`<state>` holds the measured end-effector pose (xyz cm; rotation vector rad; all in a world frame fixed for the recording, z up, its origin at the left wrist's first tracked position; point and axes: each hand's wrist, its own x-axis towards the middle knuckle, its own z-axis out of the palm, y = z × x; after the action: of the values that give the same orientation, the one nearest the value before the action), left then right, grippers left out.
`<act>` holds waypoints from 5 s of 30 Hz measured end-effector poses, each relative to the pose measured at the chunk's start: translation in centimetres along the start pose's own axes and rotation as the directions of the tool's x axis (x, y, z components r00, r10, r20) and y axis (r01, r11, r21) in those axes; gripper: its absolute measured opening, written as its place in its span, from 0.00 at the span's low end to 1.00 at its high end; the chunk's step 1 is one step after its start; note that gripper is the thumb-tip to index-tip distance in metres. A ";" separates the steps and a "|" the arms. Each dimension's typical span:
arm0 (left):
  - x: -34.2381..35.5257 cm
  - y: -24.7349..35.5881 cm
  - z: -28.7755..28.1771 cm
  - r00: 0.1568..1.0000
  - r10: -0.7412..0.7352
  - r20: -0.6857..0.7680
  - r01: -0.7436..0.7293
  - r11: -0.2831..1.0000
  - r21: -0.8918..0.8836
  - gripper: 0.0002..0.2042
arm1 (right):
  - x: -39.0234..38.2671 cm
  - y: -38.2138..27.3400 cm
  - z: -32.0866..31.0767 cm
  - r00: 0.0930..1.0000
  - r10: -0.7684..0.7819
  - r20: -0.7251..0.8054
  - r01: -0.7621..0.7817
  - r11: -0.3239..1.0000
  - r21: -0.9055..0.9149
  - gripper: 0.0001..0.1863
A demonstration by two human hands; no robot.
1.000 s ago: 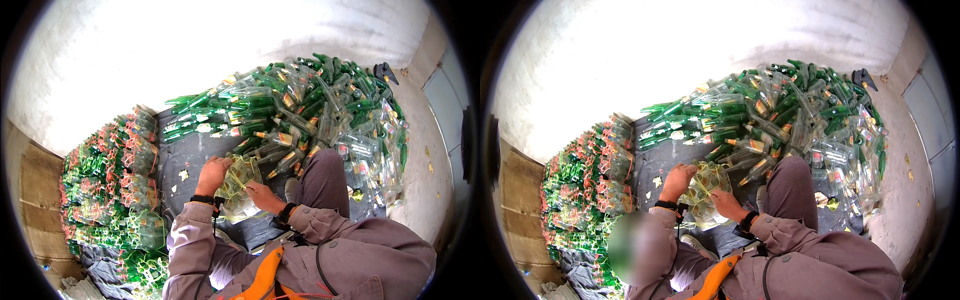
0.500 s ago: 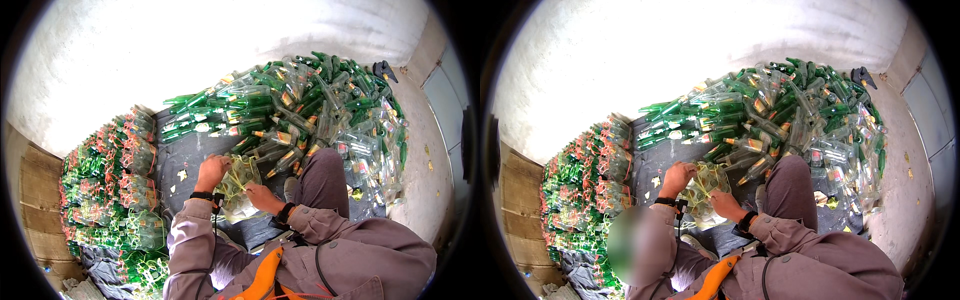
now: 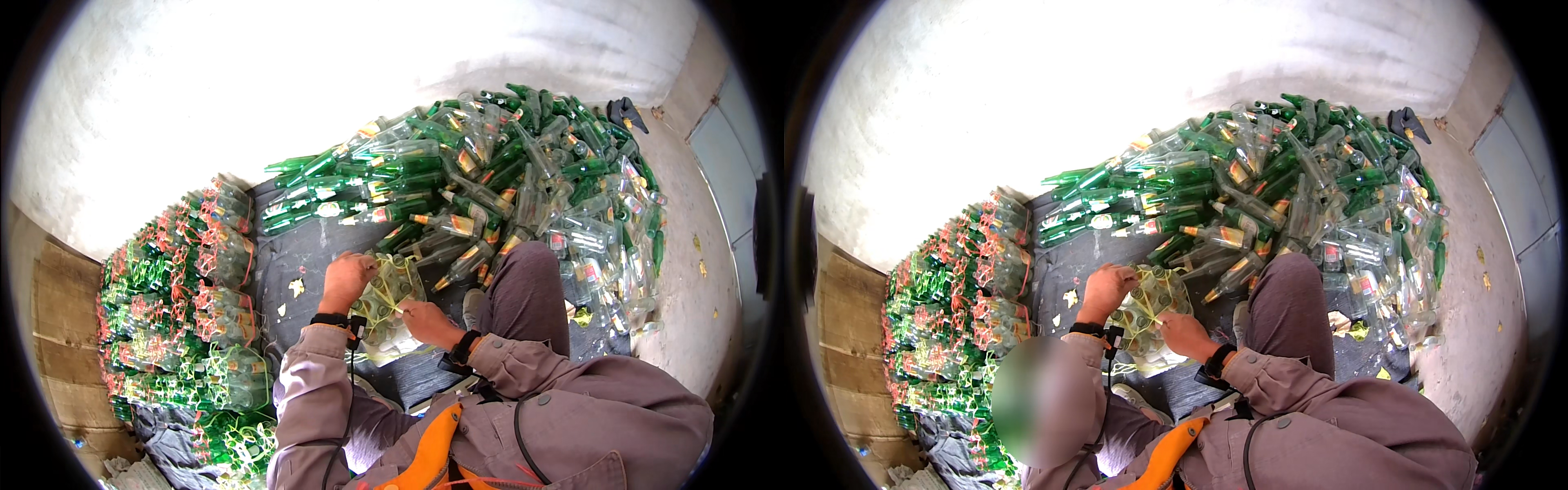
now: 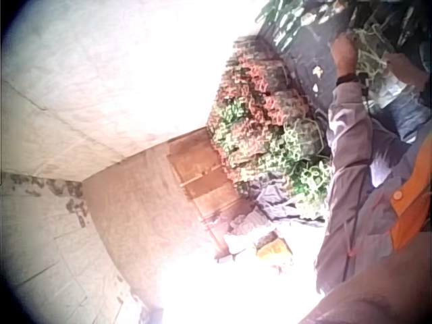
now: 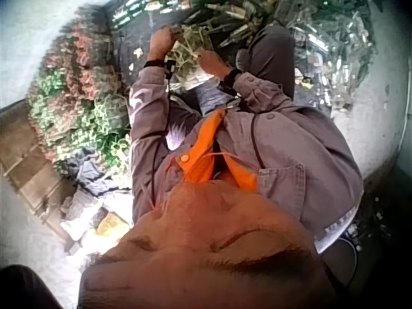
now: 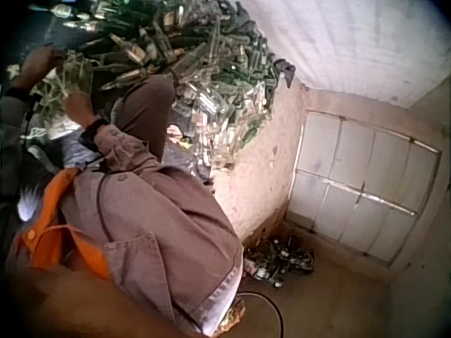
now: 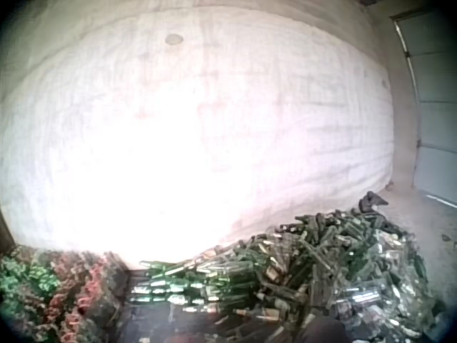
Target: The person sits on the floor and bundles green glass bottles using a yellow plastic net. They place bottles into the net, pull the netting over the bottles, and tie the net securely. The person then places the completed bundle on a stack of similar bundles.
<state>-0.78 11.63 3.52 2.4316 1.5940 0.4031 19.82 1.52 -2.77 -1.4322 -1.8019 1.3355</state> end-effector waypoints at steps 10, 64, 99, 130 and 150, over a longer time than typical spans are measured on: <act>0.0 -2.4 1.7 0.993 -0.046 0.113 0.088 0.909 -0.408 0.06 | -0.7 -2.2 -1.6 0.999 0.040 0.024 -0.030 0.952 -0.305 0.12; -16.9 8.6 7.6 0.562 -0.789 -0.249 0.690 0.613 -0.384 0.28 | -0.8 0.8 -1.2 0.943 -0.320 -0.093 0.272 0.899 -0.343 0.11; -13.9 8.1 5.5 0.443 -0.818 -0.367 0.718 0.569 -0.401 0.22 | -2.6 -1.1 -1.0 0.931 -0.362 0.049 0.364 0.911 -0.194 0.12; -11.4 8.2 9.0 0.646 -0.763 0.017 0.381 0.304 -0.873 0.13 | -3.3 -2.0 -0.6 0.941 -0.333 0.057 0.337 0.932 -0.129 0.11; -11.6 8.5 7.9 0.678 -0.734 0.036 0.362 0.291 -0.886 0.13 | 2.0 -2.9 -4.2 0.830 0.258 0.495 -0.556 0.310 0.771 0.05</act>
<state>4.78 -2.53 -2.54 0.9442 1.6673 1.2270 21.23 5.09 1.11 -1.0624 -0.4537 2.3723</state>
